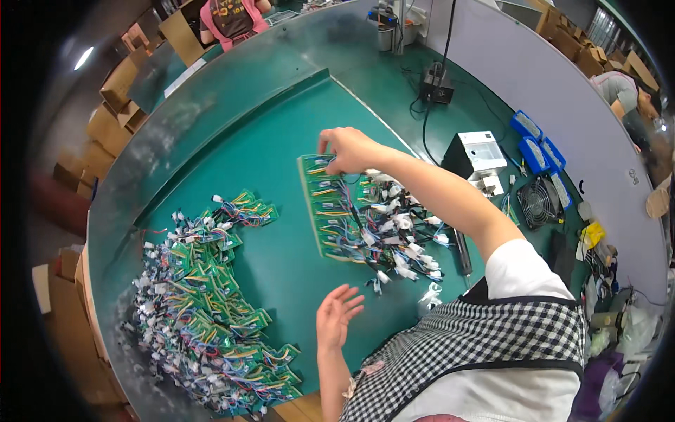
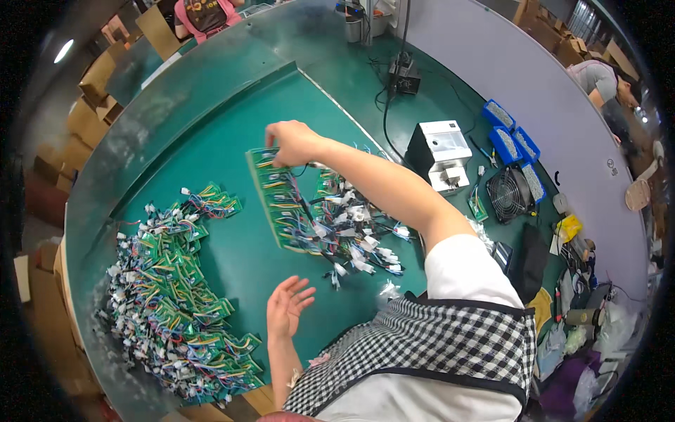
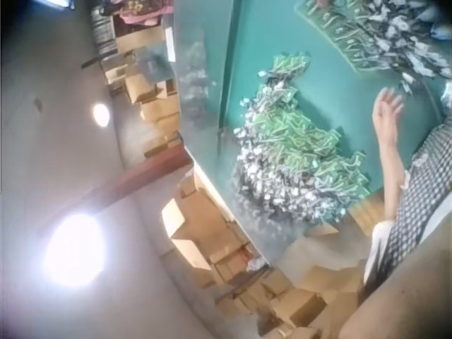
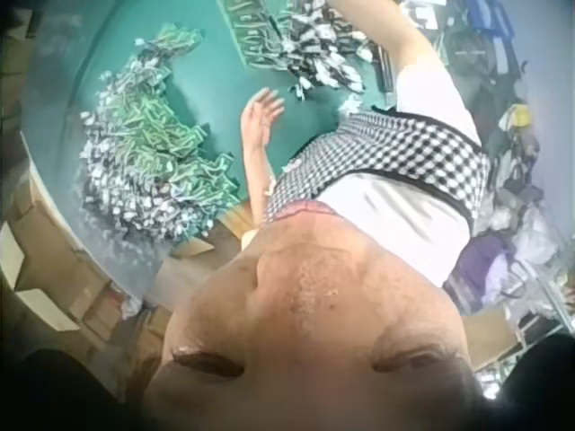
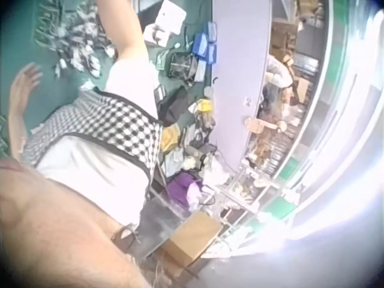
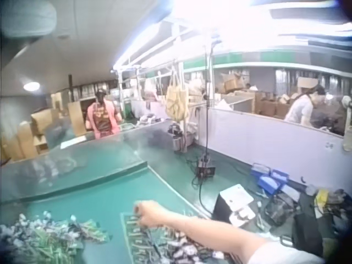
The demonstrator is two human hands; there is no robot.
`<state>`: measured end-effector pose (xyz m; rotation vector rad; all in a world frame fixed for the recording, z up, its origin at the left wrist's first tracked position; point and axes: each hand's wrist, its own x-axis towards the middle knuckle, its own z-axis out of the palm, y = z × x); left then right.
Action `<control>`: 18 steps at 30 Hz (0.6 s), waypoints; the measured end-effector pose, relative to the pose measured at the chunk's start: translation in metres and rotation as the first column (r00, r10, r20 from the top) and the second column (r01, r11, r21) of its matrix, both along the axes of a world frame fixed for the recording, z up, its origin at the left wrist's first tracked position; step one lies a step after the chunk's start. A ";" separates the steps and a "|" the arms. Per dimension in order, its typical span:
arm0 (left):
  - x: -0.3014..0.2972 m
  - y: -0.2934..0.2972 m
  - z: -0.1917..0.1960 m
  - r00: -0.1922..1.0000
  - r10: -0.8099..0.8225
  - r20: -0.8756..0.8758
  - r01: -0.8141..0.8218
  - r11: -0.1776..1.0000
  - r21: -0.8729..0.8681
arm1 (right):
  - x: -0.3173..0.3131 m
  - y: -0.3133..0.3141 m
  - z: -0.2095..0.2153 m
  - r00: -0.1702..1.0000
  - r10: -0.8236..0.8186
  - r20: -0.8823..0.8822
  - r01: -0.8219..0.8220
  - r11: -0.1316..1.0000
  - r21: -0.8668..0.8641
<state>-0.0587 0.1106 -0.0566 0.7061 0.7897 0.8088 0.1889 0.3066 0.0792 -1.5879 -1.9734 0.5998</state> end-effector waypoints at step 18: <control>0.064 -0.034 0.058 0.980 -0.068 0.190 0.003 0.946 0.323 | 0.051 -0.258 -0.041 0.890 0.276 -0.363 -0.181 0.944 0.276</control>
